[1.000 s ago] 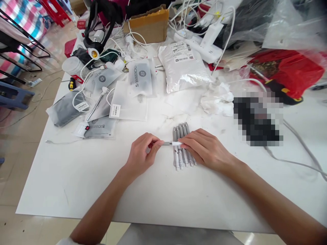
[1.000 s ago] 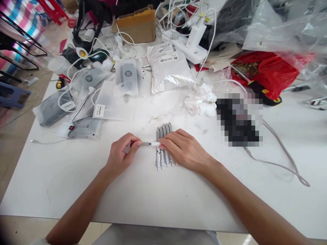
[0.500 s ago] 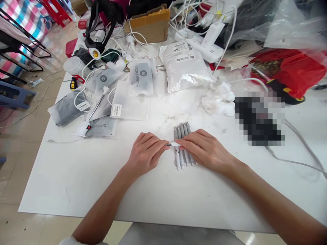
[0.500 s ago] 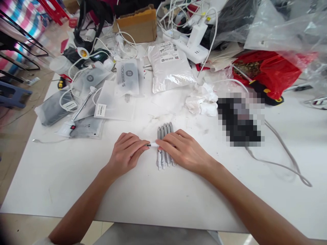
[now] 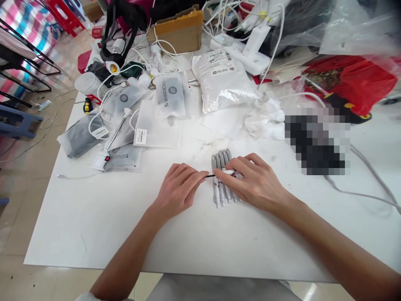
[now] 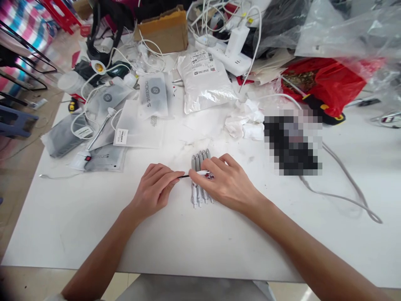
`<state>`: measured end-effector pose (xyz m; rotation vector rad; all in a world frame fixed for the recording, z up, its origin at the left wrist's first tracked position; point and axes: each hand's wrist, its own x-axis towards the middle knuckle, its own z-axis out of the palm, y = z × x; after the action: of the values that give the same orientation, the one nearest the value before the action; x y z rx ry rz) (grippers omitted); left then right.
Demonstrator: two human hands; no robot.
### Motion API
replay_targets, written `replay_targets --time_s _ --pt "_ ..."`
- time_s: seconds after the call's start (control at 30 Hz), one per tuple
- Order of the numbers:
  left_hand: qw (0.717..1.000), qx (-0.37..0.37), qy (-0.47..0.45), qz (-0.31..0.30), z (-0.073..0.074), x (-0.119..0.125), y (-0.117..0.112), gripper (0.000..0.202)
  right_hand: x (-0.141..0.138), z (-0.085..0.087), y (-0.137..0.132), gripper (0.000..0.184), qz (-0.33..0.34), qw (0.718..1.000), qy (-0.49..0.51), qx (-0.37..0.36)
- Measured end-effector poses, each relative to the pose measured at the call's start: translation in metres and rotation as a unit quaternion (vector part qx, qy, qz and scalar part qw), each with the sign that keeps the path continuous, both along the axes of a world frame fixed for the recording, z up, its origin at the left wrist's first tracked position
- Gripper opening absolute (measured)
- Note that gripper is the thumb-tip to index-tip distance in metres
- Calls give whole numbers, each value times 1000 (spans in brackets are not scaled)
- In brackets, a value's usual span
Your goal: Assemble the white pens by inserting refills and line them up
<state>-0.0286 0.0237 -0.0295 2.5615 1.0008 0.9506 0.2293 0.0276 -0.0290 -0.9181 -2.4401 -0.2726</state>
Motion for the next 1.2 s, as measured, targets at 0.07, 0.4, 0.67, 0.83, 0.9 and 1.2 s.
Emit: replay_targets --time_s 0.07,0.4,0.67,0.83,0.9,1.2 --pt "1000 -6 -11 11 1 -1 1 22 2 1 2 23 -18 1000 12 -1" --pt "998 -8 -32 45 3 -8 7 22 10 1 9 15 -26 998 51 -21" --pt "1000 8 -8 21 0 -6 5 24 7 0 6 23 -9 999 39 -3" --pt "999 46 -9 5 -4 1 2 19 -2 0 -1 32 35 998 49 -32" --pt "999 47 -15 3 -5 4 0 19 -5 1 -4 28 53 994 71 -58" --pt "998 47 -49 1 -2 6 -2 20 -4 0 -9 39 78 991 67 -83"
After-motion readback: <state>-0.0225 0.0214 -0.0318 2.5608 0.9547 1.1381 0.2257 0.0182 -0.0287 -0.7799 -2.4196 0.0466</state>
